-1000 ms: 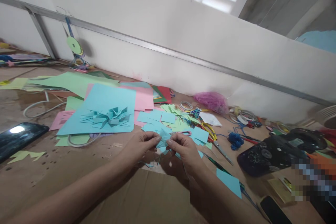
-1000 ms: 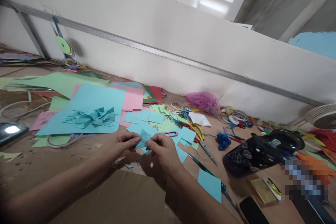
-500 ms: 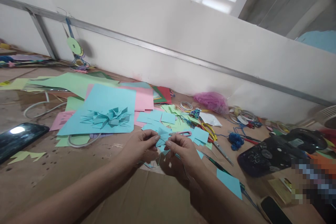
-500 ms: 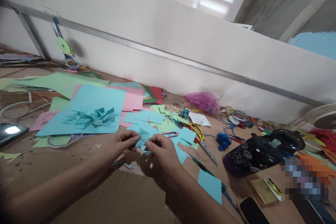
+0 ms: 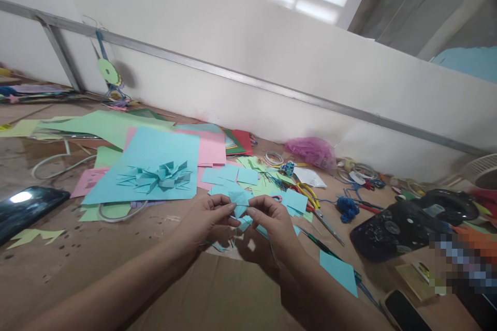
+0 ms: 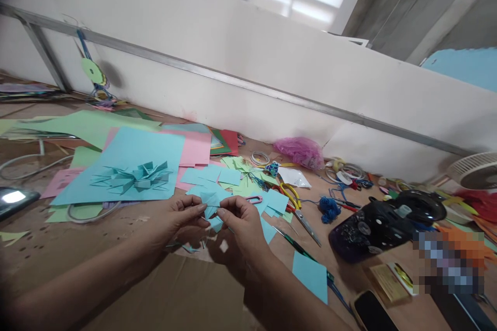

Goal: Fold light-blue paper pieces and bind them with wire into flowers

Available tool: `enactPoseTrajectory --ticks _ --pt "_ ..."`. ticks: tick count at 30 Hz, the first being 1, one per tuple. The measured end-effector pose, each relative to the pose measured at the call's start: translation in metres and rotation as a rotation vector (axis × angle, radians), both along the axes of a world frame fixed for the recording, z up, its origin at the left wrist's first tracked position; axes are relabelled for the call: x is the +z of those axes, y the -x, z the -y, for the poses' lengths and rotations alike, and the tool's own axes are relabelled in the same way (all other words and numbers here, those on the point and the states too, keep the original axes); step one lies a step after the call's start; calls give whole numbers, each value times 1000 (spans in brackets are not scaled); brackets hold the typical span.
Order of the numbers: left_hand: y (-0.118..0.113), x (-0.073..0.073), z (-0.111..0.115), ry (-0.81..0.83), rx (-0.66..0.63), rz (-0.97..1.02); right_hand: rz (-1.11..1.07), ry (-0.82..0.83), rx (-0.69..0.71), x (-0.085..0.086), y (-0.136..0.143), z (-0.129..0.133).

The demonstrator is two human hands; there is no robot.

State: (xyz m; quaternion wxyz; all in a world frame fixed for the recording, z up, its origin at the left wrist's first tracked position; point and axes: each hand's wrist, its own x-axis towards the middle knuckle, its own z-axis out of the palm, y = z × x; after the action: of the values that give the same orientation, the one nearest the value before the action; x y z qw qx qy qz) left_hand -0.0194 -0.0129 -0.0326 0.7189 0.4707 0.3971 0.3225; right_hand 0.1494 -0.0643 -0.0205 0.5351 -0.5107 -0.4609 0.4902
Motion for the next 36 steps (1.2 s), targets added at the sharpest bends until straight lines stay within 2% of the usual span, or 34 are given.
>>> enactPoseTrajectory --ticks 6,14,21,25,32,36 --pt "-3 6 12 113 -51 44 -16 -9 -62 0 2 2" --pt "-5 8 15 101 -39 -4 -23 -68 -122 -7 1 1" --pt "-1 9 11 25 -29 -17 -4 -6 35 -5 -10 -7" --pt "0 6 8 -14 -43 -42 43 -18 25 -8 -14 -10" --pt "-1 10 12 -56 -39 -106 30 -32 -1 -8 -12 -9" --pt "1 5 7 -94 -54 -137 20 -22 19 -7 -13 -10"
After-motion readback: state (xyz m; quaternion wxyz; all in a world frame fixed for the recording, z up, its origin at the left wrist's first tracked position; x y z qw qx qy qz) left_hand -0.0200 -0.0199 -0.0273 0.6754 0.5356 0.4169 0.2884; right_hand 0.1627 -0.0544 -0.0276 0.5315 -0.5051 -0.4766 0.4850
